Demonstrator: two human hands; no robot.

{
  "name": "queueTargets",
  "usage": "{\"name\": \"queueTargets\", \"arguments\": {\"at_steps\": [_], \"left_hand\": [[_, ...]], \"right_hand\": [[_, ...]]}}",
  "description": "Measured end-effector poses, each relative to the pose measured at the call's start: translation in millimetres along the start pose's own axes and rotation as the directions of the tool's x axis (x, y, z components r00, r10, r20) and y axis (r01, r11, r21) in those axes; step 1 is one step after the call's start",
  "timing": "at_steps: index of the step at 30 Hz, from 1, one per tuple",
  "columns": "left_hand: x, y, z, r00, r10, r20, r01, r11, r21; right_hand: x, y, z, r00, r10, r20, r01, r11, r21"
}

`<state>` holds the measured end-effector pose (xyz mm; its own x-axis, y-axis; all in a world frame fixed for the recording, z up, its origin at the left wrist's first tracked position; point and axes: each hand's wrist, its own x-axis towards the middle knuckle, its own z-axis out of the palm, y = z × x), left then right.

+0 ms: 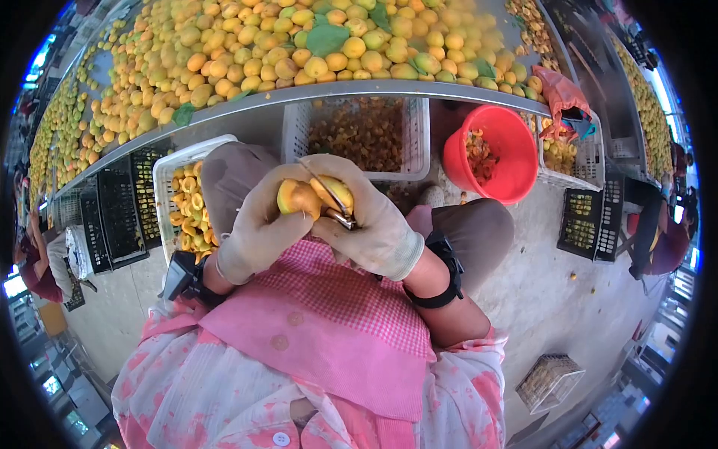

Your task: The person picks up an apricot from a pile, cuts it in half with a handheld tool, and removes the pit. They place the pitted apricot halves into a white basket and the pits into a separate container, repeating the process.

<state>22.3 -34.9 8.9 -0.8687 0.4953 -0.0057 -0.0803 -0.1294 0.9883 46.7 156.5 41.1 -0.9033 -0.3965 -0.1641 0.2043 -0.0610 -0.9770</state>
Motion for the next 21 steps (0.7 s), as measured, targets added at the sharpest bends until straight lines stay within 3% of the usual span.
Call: {"name": "queueTargets", "arguments": {"at_steps": [1, 4, 5, 6, 7, 9, 12, 14, 15, 16, 17, 18, 20, 21], "left_hand": [[1.1, 5.8, -0.2, 0.987, -0.155, 0.031, 0.158, 0.958, -0.238], [-1.8, 11.9, -0.3, 0.98, -0.193, 0.045, 0.196, 0.913, -0.357], [-4.2, 3.7, -1.5, 0.986, -0.161, 0.042, 0.165, 0.925, -0.341], [-1.8, 0.7, -4.6, 0.992, -0.124, -0.019, 0.12, 0.982, -0.145], [-2.1, 4.1, -7.0, 0.989, -0.141, -0.042, 0.136, 0.985, -0.106], [-9.7, 8.9, -15.2, 0.982, -0.154, -0.105, 0.147, 0.987, -0.07], [-22.1, 9.4, -29.8, 0.977, -0.186, -0.108, 0.18, 0.982, -0.061], [-34.5, 7.4, -49.9, 0.952, -0.124, -0.278, 0.099, 0.99, -0.104], [-40.2, 9.3, -67.8, 0.938, -0.034, -0.345, 0.053, 0.998, 0.046], [-50.0, -7.9, -89.3, 0.901, 0.08, -0.426, 0.024, 0.972, 0.235], [-58.3, 14.1, -98.7, 0.816, -0.087, -0.571, 0.154, 0.986, 0.069], [-69.9, -3.8, -120.1, 0.701, -0.073, -0.709, 0.193, 0.977, 0.089], [-95.1, -29.2, -166.4, 0.555, -0.098, -0.826, 0.358, 0.925, 0.13], [-109.8, -41.2, -190.6, 0.52, -0.187, -0.834, 0.477, 0.873, 0.102]], "right_hand": [[-1.0, -4.9, -0.7, 0.982, 0.188, 0.016, -0.188, 0.968, 0.164], [6.3, 3.2, 6.3, 0.989, 0.148, 0.016, -0.149, 0.986, 0.074], [9.2, 1.1, 9.4, 0.983, 0.18, 0.036, -0.181, 0.983, 0.02], [13.4, 9.5, 10.0, 0.991, 0.12, 0.053, -0.118, 0.992, -0.037], [15.9, 10.3, 10.6, 0.991, 0.112, 0.073, -0.11, 0.994, -0.025], [21.4, 8.4, 21.0, 0.992, 0.115, 0.051, -0.117, 0.991, 0.058], [28.0, 7.8, 27.8, 0.983, 0.129, 0.132, -0.135, 0.99, 0.036], [31.3, 1.7, 31.6, 0.982, 0.153, 0.114, -0.159, 0.986, 0.047], [34.3, -0.5, 33.4, 0.982, 0.174, 0.074, -0.179, 0.982, 0.067], [38.1, 0.5, 35.1, 0.979, 0.18, 0.09, -0.186, 0.981, 0.059], [40.9, 2.9, 36.7, 0.993, 0.113, 0.029, -0.116, 0.984, 0.138], [42.4, 5.9, 38.4, 0.998, 0.054, -0.041, -0.044, 0.976, 0.212], [45.0, 14.2, 42.0, 0.996, 0.069, -0.052, -0.058, 0.98, 0.19], [46.4, 19.0, 44.3, 0.995, 0.071, -0.07, -0.058, 0.982, 0.177]]}}
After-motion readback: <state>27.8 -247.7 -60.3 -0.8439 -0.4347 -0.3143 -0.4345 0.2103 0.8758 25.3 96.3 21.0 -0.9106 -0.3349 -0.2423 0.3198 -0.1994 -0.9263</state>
